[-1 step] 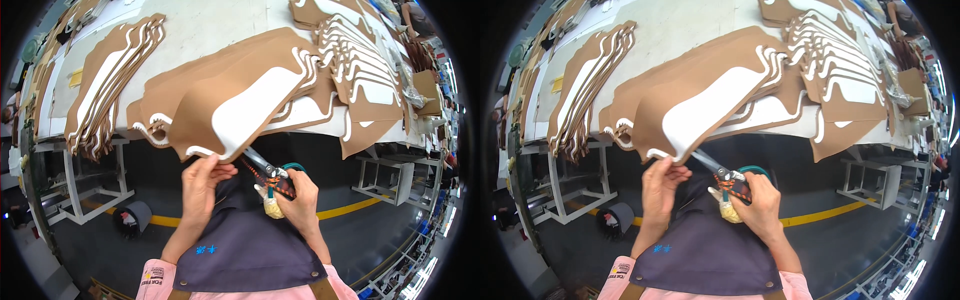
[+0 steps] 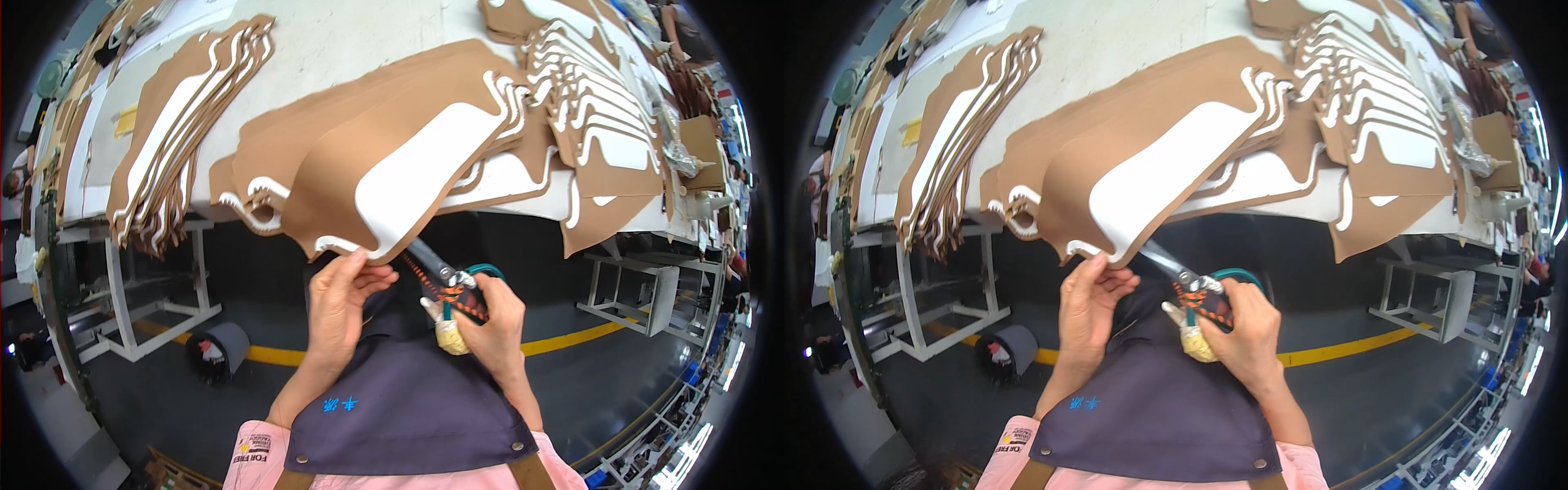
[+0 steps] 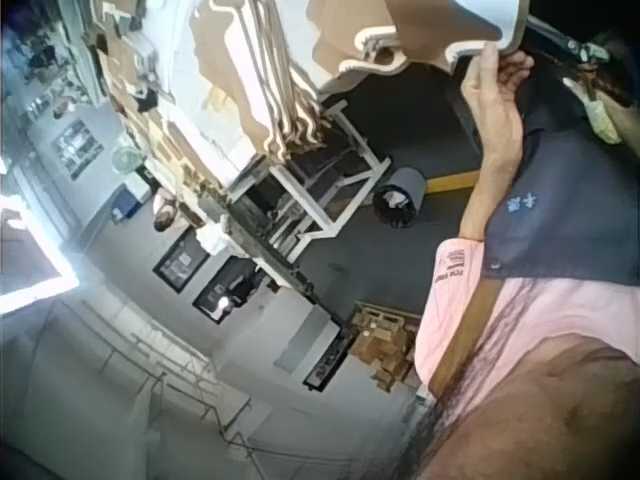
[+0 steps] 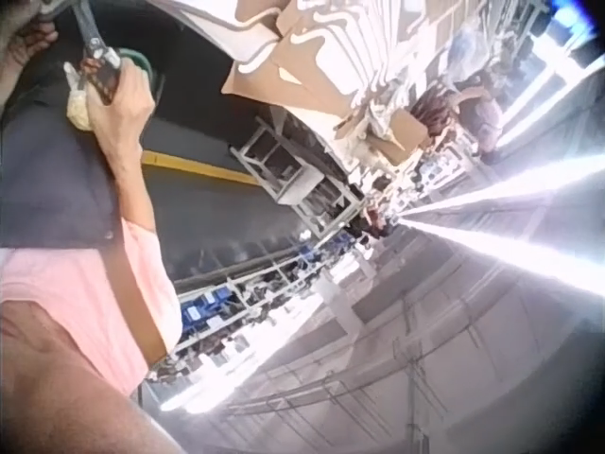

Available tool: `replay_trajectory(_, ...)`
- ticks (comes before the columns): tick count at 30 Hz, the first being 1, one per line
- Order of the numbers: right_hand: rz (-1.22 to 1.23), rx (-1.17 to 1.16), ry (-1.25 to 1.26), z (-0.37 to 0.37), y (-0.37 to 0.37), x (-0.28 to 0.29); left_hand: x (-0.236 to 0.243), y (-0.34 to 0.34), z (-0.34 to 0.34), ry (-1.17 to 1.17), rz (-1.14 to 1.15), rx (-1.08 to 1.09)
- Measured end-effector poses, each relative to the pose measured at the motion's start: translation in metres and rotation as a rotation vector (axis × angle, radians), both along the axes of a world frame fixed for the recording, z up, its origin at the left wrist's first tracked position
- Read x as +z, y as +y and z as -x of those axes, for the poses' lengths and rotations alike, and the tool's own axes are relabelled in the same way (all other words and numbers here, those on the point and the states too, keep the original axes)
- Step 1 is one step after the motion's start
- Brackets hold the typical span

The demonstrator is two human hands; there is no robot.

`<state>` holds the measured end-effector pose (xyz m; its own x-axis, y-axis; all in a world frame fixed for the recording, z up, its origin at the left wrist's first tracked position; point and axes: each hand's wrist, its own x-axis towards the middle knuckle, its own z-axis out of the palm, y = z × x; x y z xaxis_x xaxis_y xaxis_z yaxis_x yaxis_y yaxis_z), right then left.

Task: Trimming excess material from leather panels using scissors in a factory setting.

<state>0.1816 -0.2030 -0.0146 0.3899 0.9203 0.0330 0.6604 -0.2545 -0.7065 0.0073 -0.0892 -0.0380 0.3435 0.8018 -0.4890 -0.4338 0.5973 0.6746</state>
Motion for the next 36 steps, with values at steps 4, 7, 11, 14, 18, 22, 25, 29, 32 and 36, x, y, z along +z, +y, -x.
replay_trajectory(4,0.037,-0.04,-0.024,-0.014,-0.034,-0.015,-0.009,-0.022,0.0,-0.03,-0.137,0.097)
replay_trajectory(7,0.043,-0.071,0.014,-0.016,-0.043,-0.014,-0.006,-0.032,0.001,0.084,-0.326,0.201)
replay_trajectory(11,-0.066,0.026,0.01,0.001,-0.041,-0.003,0.001,-0.037,0.006,-0.009,-0.318,0.066)
replay_trajectory(14,-0.091,0.147,-0.092,0.011,-0.028,0.003,-0.01,-0.04,0.008,-0.136,-0.269,-0.005)
replay_trajectory(18,-0.047,0.144,-0.265,0.011,-0.037,0.009,-0.004,-0.048,0.002,0.139,-0.264,-0.073)
replay_trajectory(22,0.043,0.143,-0.405,0.012,-0.046,0.023,0.001,-0.048,0.004,0.087,-0.292,-0.179)
replay_trajectory(25,0.073,0.143,-0.409,0.013,-0.053,0.023,-0.009,-0.052,0.003,0.154,-0.231,-0.19)
replay_trajectory(29,0.084,0.058,-0.441,0.016,-0.059,0.019,-0.021,-0.054,-0.011,0.053,-0.161,-0.269)
replay_trajectory(32,0.085,-0.012,-0.459,0.014,-0.067,0.014,-0.016,-0.052,-0.028,-0.214,-0.031,-0.273)
replay_trajectory(36,0.141,-0.07,-0.444,0.013,-0.075,0.016,-0.022,-0.052,-0.044,-0.25,-0.023,-0.227)
